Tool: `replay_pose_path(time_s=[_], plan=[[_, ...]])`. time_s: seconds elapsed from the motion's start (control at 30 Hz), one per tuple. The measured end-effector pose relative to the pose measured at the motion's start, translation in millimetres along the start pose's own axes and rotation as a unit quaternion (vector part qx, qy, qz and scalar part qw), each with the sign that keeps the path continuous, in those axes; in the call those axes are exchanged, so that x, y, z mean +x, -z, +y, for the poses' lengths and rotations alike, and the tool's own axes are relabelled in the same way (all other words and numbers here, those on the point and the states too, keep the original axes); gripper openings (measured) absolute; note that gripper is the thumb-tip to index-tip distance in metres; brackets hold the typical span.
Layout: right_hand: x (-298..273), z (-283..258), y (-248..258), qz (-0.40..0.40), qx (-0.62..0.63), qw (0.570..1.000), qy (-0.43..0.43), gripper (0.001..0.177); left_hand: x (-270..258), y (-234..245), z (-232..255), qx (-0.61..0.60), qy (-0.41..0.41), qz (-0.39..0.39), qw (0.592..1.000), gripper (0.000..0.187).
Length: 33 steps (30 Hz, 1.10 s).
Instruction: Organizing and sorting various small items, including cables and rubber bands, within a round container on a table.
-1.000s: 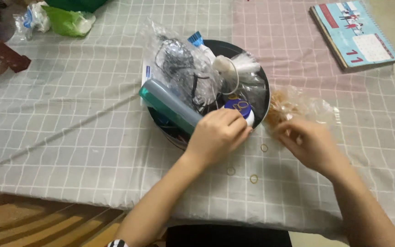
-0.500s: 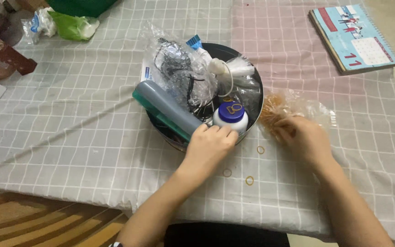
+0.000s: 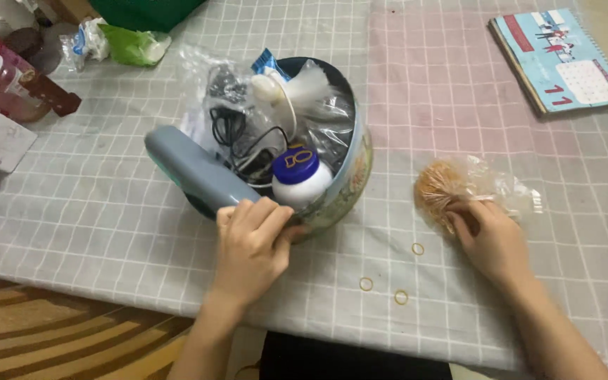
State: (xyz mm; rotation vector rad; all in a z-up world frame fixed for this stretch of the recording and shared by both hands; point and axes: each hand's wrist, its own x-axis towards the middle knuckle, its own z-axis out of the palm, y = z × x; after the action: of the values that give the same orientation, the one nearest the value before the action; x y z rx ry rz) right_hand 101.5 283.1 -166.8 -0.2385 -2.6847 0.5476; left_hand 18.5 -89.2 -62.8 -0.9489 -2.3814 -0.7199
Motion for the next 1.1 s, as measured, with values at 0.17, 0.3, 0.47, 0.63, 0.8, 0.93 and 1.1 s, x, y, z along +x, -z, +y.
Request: replay_pose_path(time_s=[0.17,0.3,0.47,0.63,0.8,0.93,1.1], plan=[[1,1,4,0.002,0.023,1.000,-0.019,0.018,5,-13,-27,0.051,-0.021,0.003,0.998,0.018],[5,-1,12,-0.014,0.060,0.998,-0.022,0.018,1,-32,-45,0.129,-0.022,-0.004,0.991,0.013],[15,-3,21,-0.021,0.102,0.994,-0.036,0.018,12,-36,-30,0.119,-0.014,-0.054,0.991,0.019],[18,-3,16,0.022,0.166,0.982,-0.088,0.017,54,-71,55,-0.139,-0.124,-0.043,0.982,0.010],[26,9,6,0.008,0.283,0.945,-0.163,0.017,76,-193,101,-0.165,0.018,-0.342,0.925,0.037],[50,16,-1,0.021,0.379,0.900,-0.216,0.016,77,-250,86,-0.243,0.099,-0.235,0.936,0.022],[75,-15,-9,0.038,0.363,0.931,-0.033,0.013,82,-221,52,-0.383,0.169,-0.092,0.903,0.022]])
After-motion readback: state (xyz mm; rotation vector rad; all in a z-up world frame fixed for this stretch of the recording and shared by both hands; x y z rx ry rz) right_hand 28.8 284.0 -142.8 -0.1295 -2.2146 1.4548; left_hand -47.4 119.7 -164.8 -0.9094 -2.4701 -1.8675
